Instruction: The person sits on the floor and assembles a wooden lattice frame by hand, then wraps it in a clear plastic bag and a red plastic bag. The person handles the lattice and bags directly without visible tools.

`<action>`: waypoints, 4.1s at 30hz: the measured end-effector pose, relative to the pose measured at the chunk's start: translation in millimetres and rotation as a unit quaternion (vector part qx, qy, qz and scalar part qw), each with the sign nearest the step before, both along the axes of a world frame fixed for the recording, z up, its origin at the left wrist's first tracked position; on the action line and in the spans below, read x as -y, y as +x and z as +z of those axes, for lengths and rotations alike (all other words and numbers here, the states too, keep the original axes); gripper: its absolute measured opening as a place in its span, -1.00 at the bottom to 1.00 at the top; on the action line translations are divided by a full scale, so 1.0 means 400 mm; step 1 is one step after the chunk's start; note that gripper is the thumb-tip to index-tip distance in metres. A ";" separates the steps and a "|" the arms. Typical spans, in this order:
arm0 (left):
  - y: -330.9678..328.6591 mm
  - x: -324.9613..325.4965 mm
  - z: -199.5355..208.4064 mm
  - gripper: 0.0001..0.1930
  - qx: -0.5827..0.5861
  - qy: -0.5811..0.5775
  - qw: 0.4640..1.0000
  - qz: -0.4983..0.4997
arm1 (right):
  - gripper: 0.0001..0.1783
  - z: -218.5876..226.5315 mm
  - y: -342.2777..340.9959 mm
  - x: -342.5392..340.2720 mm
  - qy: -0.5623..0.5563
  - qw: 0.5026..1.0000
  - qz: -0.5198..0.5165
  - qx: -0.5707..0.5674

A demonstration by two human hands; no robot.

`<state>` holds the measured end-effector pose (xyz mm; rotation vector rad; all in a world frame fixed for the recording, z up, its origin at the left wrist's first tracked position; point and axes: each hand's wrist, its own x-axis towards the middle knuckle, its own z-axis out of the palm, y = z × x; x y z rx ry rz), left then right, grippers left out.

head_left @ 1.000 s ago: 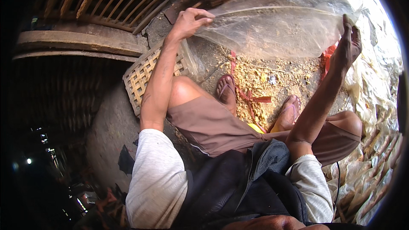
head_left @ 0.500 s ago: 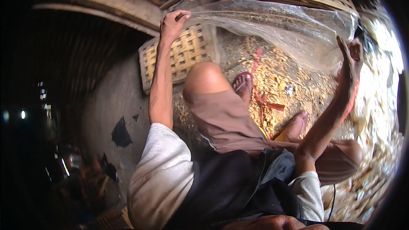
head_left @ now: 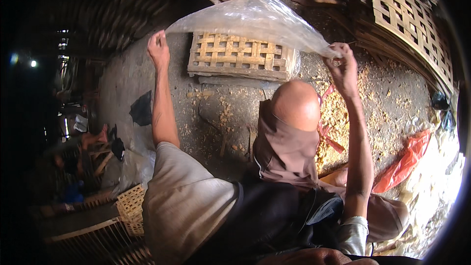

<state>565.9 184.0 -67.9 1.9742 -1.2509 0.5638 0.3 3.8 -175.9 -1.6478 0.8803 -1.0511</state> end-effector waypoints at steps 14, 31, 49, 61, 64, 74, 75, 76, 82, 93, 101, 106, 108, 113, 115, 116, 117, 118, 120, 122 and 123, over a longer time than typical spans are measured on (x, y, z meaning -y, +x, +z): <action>0.189 -0.148 -0.425 -0.82 -0.075 0.336 0.916 0.204 | -0.57 -0.275 0.325 -0.007 0.081 0.964 0.099 -0.231; 0.231 -0.177 -0.632 -0.52 -0.475 0.253 0.800 0.267 | -0.17 -0.444 0.199 -0.047 0.421 0.891 0.170 0.004; 0.263 -0.104 -0.771 -0.76 -0.487 -0.233 0.782 0.310 | -0.13 -0.413 0.238 -0.048 0.439 0.879 0.185 0.004; 0.220 -0.156 -0.793 -0.32 -0.451 0.168 0.793 0.373 | -0.30 -0.432 0.220 -0.044 0.426 0.876 0.217 -0.072; 0.264 -0.170 -0.769 -0.11 -0.454 0.284 0.764 0.359 | -0.58 -0.456 0.202 -0.023 0.371 0.866 0.212 -0.259; -0.033 0.085 -0.687 -0.54 -0.175 0.228 0.936 0.202 | -0.79 -0.625 -0.216 -0.087 0.302 0.911 0.090 -0.267; -0.097 0.169 -0.676 -0.56 -0.162 0.213 0.953 0.141 | -0.72 -0.658 -0.281 -0.101 0.310 0.905 0.049 -0.286; -0.108 0.196 -0.647 -0.59 -0.133 0.202 0.965 0.103 | -0.66 -0.646 -0.279 -0.115 0.364 0.891 0.051 -0.266; -0.588 0.592 -0.468 -0.68 -0.195 0.240 0.915 -0.257 | -0.77 -0.673 -0.368 -0.196 0.466 0.876 -0.115 -0.058; -1.335 0.944 -0.213 -0.07 -0.597 0.283 0.644 -0.386 | -0.62 -0.499 -0.307 -0.157 0.415 0.904 -0.102 0.015; -1.468 0.915 -0.161 -0.50 -0.683 0.157 0.609 -0.371 | -0.73 -0.526 -0.329 -0.129 0.388 0.915 -0.105 0.016; -1.545 0.779 0.042 -0.61 -0.599 0.227 0.611 -0.466 | -0.77 -0.469 -0.359 -0.088 0.379 0.917 -0.108 0.063; -1.589 0.690 0.115 -0.61 -0.575 0.247 0.616 -0.478 | -0.79 -0.434 -0.384 -0.069 0.389 0.903 -0.128 0.132; -1.608 0.438 0.181 -0.56 -0.555 0.291 0.577 -0.524 | 0.07 -0.206 -0.491 -0.008 0.377 0.816 -0.167 0.406; -1.598 0.360 0.147 -0.46 -0.551 0.332 0.545 -0.537 | 0.28 -0.066 -0.527 -0.004 0.255 0.805 -0.204 0.495; -1.594 0.329 0.137 -0.40 -0.553 0.373 0.527 -0.527 | 0.24 -0.009 -0.559 -0.010 0.211 0.794 -0.217 0.527; -1.581 0.306 0.125 -0.34 -0.554 0.410 0.513 -0.511 | 0.19 0.037 -0.572 -0.013 0.172 0.780 -0.223 0.558; -1.589 0.296 0.103 -0.25 -0.589 0.439 0.455 -0.503 | 0.17 0.076 -0.605 -0.020 0.134 0.786 -0.260 0.544; -1.583 0.282 0.102 -0.21 -0.528 0.552 0.425 -0.485 | 0.07 0.075 -0.665 -0.017 0.087 0.770 -0.220 0.592; -1.585 0.304 0.109 -0.28 -0.330 0.611 0.453 -0.559 | -0.02 0.050 -0.743 -0.023 0.080 0.762 -0.163 0.621; -1.563 0.321 0.101 -0.32 -0.241 0.598 0.479 -0.596 | -0.04 0.059 -0.737 -0.028 0.086 0.773 -0.168 0.606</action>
